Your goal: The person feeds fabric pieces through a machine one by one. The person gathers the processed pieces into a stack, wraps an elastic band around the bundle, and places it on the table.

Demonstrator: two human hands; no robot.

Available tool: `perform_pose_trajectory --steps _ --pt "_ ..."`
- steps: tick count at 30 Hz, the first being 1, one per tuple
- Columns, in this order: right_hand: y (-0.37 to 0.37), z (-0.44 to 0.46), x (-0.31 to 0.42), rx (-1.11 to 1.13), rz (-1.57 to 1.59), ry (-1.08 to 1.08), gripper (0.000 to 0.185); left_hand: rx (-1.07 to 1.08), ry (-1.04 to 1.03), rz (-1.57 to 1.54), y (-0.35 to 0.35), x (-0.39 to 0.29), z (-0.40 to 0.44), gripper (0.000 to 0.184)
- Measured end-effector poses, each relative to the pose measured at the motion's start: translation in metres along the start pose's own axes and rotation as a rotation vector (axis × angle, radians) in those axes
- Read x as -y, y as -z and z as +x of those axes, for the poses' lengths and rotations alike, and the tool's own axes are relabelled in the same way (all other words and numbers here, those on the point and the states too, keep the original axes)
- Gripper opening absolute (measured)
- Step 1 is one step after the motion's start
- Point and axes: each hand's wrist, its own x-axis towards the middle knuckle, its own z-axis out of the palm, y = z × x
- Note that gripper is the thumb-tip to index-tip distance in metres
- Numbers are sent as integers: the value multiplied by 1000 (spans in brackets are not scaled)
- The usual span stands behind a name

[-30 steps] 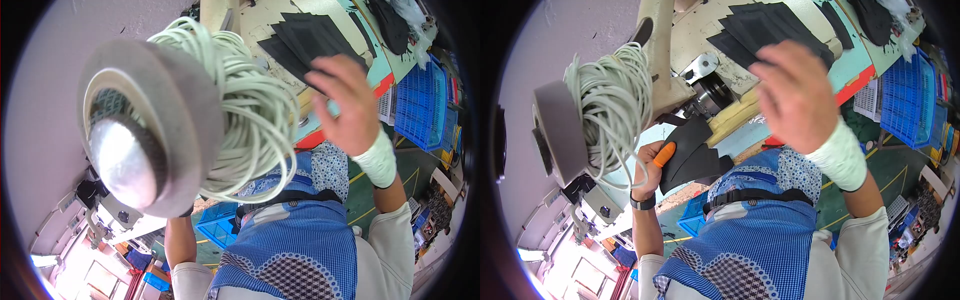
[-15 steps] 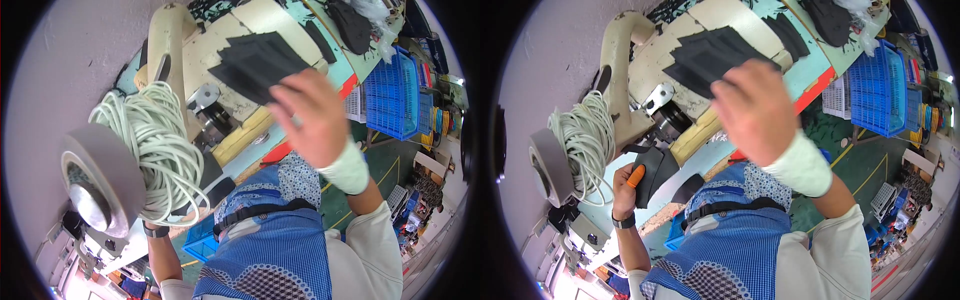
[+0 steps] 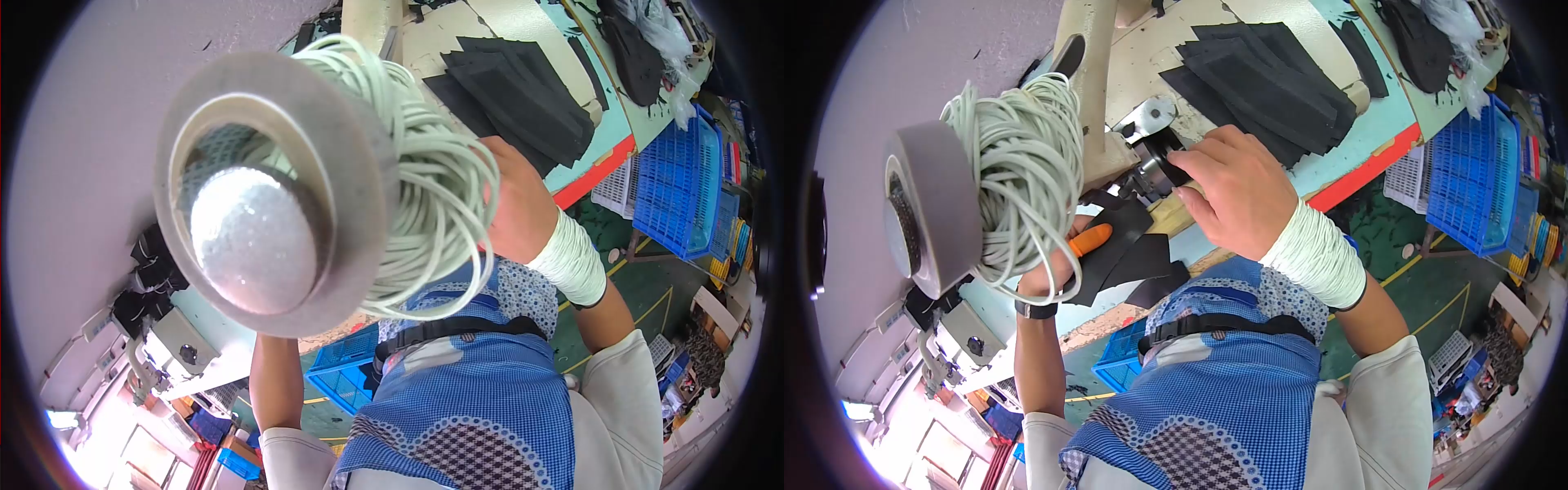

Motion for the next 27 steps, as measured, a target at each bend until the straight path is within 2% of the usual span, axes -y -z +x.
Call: perform_pose_trajectory --steps 1,6,8,11,17,20,22,23,24,25,27 --pt "-1 0 0 -15 -32 8 31 0 -1 7 2 4 1 28" --pt "-3 11 8 -27 -75 -13 27 -420 -267 -713 0 68 8 28" --pt "-3 8 3 -13 -45 -29 27 -496 -314 -851 2 72 8 28" --pt "1 5 4 11 7 -53 28 110 70 -144 6 17 -4 26" --pt "-1 12 10 5 -67 -50 24 29 -100 -89 -4 -6 11 30" --pt "1 1 8 -65 -29 -50 16 62 -5 -100 -14 -22 17 33" --pt "26 -20 17 -105 -84 -175 15 81 136 -226 -19 -12 5 34" --pt "46 -24 25 -183 -85 -195 15 63 67 -239 -18 -1 -3 32" --pt "63 -27 36 -303 -49 -307 15 52 38 -247 -17 3 -8 31" --pt "73 -27 39 -467 -173 -274 17 41 9 -254 -17 6 -14 29" --pt "74 -11 24 -541 -363 -153 13 50 37 -375 -12 15 -17 24"
